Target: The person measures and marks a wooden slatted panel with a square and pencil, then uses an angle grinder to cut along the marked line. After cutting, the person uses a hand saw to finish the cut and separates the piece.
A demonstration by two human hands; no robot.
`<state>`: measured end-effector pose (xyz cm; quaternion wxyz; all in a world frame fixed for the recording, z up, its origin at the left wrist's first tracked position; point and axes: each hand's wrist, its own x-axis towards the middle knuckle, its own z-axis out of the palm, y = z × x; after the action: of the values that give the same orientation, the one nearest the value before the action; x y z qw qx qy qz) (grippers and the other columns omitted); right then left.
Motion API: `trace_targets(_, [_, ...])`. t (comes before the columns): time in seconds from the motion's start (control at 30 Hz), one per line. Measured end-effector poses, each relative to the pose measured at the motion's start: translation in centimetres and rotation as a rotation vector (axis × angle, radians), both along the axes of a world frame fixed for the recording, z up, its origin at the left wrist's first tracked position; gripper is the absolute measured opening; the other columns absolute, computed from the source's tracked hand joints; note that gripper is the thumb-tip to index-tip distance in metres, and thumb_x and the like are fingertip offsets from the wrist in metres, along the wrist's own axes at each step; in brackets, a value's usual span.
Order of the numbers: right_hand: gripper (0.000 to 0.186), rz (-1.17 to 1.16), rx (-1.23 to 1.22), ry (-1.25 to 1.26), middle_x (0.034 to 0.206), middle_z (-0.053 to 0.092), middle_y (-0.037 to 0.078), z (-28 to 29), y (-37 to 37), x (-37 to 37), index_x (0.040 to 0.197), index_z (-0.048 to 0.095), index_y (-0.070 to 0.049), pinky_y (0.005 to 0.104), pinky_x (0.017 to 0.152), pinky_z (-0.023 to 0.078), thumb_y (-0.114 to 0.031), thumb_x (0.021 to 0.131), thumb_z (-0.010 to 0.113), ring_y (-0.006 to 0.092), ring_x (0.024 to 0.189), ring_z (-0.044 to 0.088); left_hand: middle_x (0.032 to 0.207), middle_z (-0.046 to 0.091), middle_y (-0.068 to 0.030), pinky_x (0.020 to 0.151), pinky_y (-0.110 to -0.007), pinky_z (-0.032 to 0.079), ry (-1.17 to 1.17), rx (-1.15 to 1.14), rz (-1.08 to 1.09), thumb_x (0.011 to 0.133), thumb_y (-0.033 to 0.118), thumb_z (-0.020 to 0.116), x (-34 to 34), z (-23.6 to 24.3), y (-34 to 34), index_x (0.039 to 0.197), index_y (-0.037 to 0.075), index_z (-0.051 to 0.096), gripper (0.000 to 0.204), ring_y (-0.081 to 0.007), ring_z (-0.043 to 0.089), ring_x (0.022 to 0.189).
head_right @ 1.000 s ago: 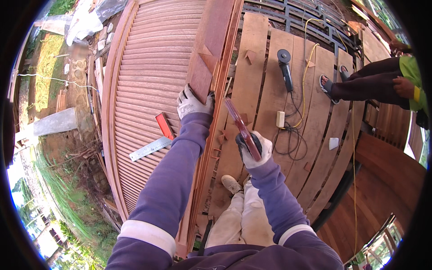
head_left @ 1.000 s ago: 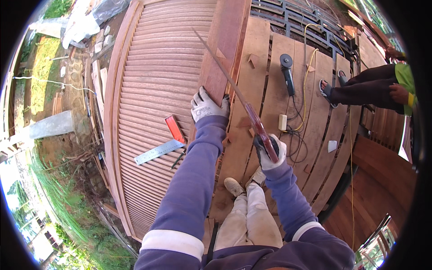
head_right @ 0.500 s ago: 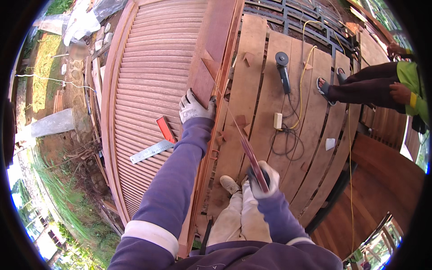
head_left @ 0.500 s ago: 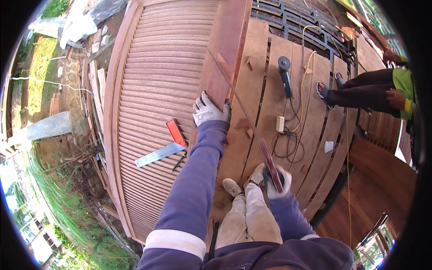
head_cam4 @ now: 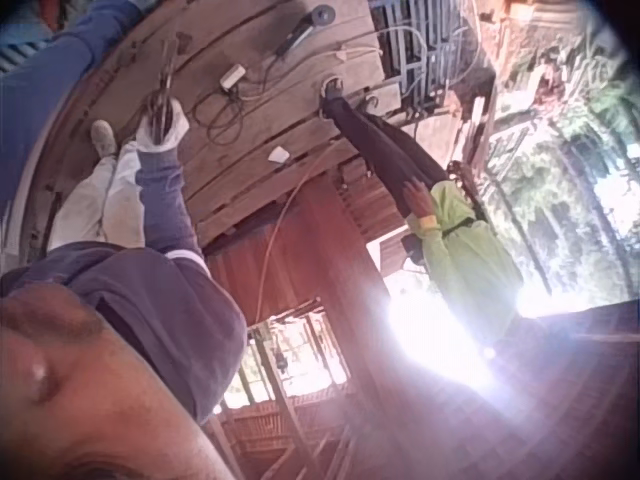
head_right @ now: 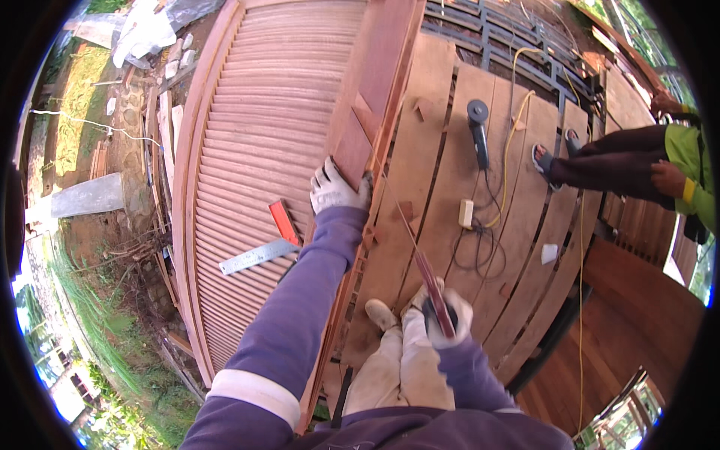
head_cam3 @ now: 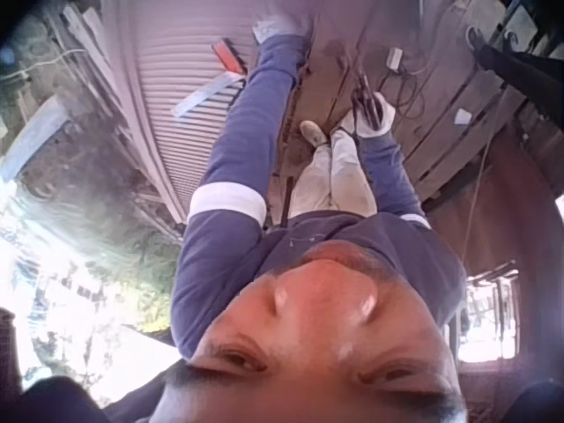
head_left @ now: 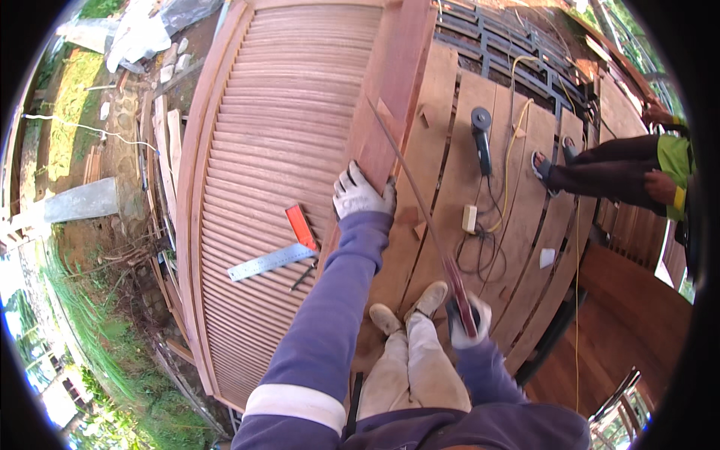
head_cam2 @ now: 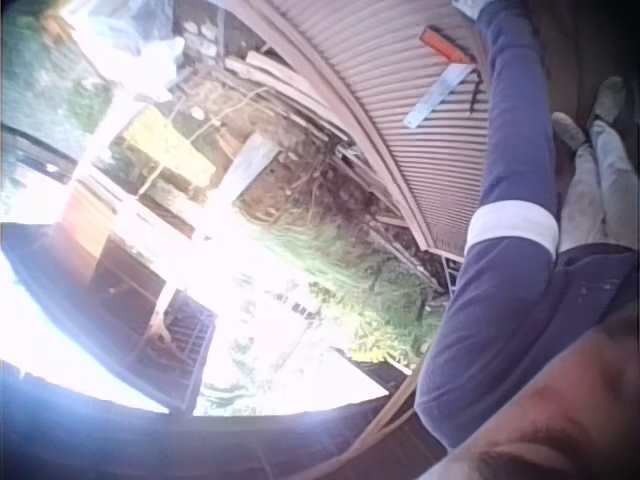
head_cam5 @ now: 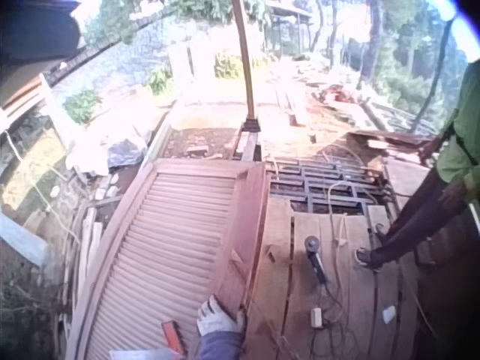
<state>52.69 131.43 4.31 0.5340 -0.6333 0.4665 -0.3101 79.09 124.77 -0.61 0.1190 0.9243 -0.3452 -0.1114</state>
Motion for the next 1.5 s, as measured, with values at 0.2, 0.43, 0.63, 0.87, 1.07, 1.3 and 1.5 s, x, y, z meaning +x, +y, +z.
trace_targets(0.2, [0.005,0.053,-0.031,0.016,0.067,0.06,0.015,0.7,-6.0,6.8,0.09,0.062,0.002,0.0347,0.056,0.047,0.001,0.085,0.064,0.0232,0.058,0.06,0.128,0.051,-0.0238,0.098,-0.052,0.043,-0.04,-0.026,-0.019,0.076,0.048,0.074,-0.2,-0.1,-0.4,0.139,-0.003,0.039,0.088,-0.0416,0.048,0.119])
trace_targets(0.43, [0.008,0.026,0.054,-0.01,0.07,0.062,0.012,1.3,-2.0,3.0,0.094,0.063,0.004,0.0335,0.059,0.049,0.004,0.086,0.06,0.0194,0.063,0.063,0.128,0.05,-0.0238,0.1,-0.05,0.042,-0.045,-0.002,-0.018,0.076,0.05,0.074,-0.2,-1.2,1.4,0.139,-0.003,0.039,0.089,-0.0412,0.049,0.119])
trace_targets(0.63, [0.002,0.086,-0.039,0.04,0.066,0.06,0.01,-0.5,-4.5,5.4,0.087,0.061,0.001,0.0313,0.056,0.048,0.001,0.086,0.063,0.016,0.059,0.059,0.128,0.051,-0.0231,0.101,-0.049,0.041,-0.063,-0.009,-0.009,0.077,0.05,0.073,0.2,-0.8,0.3,0.139,-0.003,0.039,0.089,-0.0401,0.048,0.12])
trace_targets(0.87, [0.001,0.059,0.0,-0.014,0.067,0.059,0.008,0.1,-6.6,7.4,0.087,0.061,0.001,0.0282,0.058,0.047,0.001,0.087,0.062,0.0128,0.062,0.059,0.128,0.05,-0.0224,0.098,-0.05,0.041,-0.068,-0.03,-0.033,0.079,0.05,0.07,-0.1,-0.9,0.1,0.14,-0.004,0.039,0.087,-0.0382,0.048,0.119])
trace_targets(1.07, [0.005,0.083,-0.073,0.123,0.065,0.058,0.012,-0.6,-1.4,2.4,0.087,0.062,0.001,0.0313,0.055,0.048,-0.001,0.085,0.066,0.0205,0.058,0.061,0.128,0.051,-0.0224,0.097,-0.05,0.042,-0.073,-0.014,-0.018,0.077,0.049,0.072,0.4,-1.1,0.6,0.14,-0.003,0.039,0.088,-0.0392,0.049,0.118])
trace_targets(1.3, [0.005,0.071,-0.085,0.012,0.064,0.056,0.012,-0.2,-7.8,7.9,0.085,0.059,0.002,0.0311,0.054,0.046,0.0,0.088,0.063,0.0162,0.056,0.055,0.129,0.05,-0.0249,0.101,-0.05,0.041,-0.056,-0.009,-0.03,0.077,0.047,0.073,-0.4,-0.4,-0.5,0.139,-0.005,0.038,0.088,-0.0413,0.047,0.121])
trace_targets(1.5, [0.009,0.083,-0.072,0.164,0.061,0.055,0.008,2.1,-0.2,0.6,0.083,0.062,0.0,0.0303,0.057,0.048,-0.002,0.082,0.071,0.0185,0.054,0.056,0.13,0.05,-0.025,0.103,-0.05,0.039,-0.025,0.022,-0.006,0.076,0.047,0.074,0.4,-0.6,0.7,0.14,-0.004,0.038,0.089,-0.0404,0.047,0.122])
